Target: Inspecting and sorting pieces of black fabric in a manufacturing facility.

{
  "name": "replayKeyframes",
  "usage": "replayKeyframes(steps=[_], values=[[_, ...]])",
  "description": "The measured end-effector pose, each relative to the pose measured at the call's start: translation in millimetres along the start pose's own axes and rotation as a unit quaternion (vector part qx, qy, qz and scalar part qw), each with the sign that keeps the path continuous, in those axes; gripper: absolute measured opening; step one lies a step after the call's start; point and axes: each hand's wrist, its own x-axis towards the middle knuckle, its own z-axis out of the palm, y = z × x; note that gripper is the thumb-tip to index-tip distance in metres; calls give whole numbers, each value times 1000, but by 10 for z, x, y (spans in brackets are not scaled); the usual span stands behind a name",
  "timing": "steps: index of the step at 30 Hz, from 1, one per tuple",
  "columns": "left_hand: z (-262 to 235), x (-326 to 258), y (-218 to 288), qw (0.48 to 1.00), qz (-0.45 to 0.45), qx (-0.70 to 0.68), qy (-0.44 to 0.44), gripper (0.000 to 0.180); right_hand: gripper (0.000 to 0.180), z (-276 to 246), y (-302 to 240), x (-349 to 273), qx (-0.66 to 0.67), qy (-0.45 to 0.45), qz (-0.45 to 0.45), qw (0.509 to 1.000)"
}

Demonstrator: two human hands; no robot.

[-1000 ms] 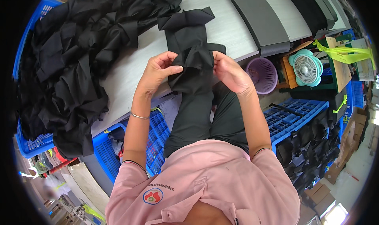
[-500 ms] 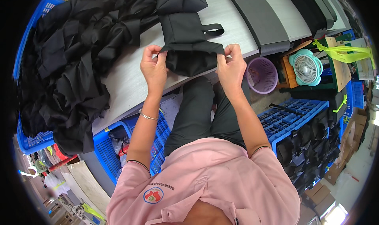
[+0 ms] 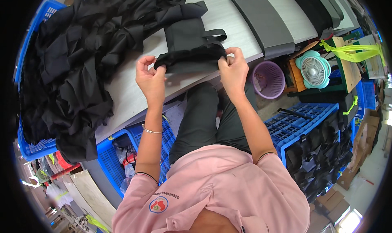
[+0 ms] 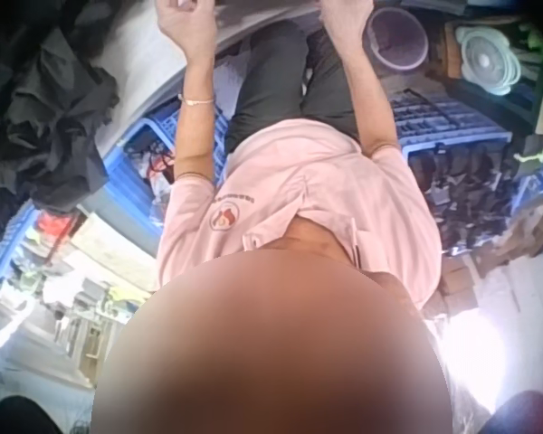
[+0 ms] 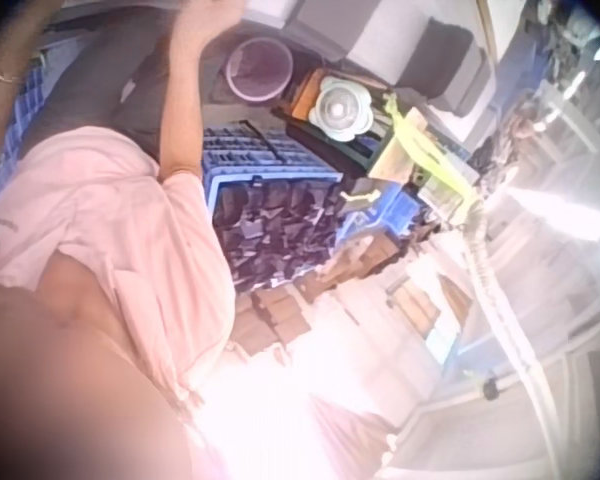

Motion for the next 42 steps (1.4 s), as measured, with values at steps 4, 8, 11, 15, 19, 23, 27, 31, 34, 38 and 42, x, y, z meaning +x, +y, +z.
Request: replayKeyframes(steps=[4,8,11,15,19,23,27,31,34,38,42], values=[[129,-10,109,967,190,169,-5,51,20,-60,243,54,-93,-53,-66,992],[203,111,52,943,267,189,-56,30,37,-257,35,122,-102,-189,-36,976],[319,230,20,961,217,166,-43,6,38,-469,10,493,-161,-3,-210,964],[404,204,90,963,203,165,-61,21,39,-853,272,1127,-464,166,-293,819],[394,-106,268,937,315,152,0,41,33,-1020,284,1386,-469,98,-259,839],[304,-534,336,948,309,55,-53,37,31,-1119,174,1408,-374,69,-214,900],[461,-894,219,938,17,-216,-271,42,18,-1061,-141,723,-434,179,-356,808],[698,-1175,96,875,-118,-308,-354,76,11,-1019,-297,-456,-397,137,-369,829],[791,-1265,-138,799,-224,-377,-412,103,10,-1088,-283,-1120,-276,-12,-355,893],[672,-1377,-221,724,-301,-446,-431,92,9,-1202,-193,-1561,-99,-124,-188,969],[539,-1422,79,733,-256,-473,-416,80,10,-1325,-113,-1600,-38,-137,-81,987]])
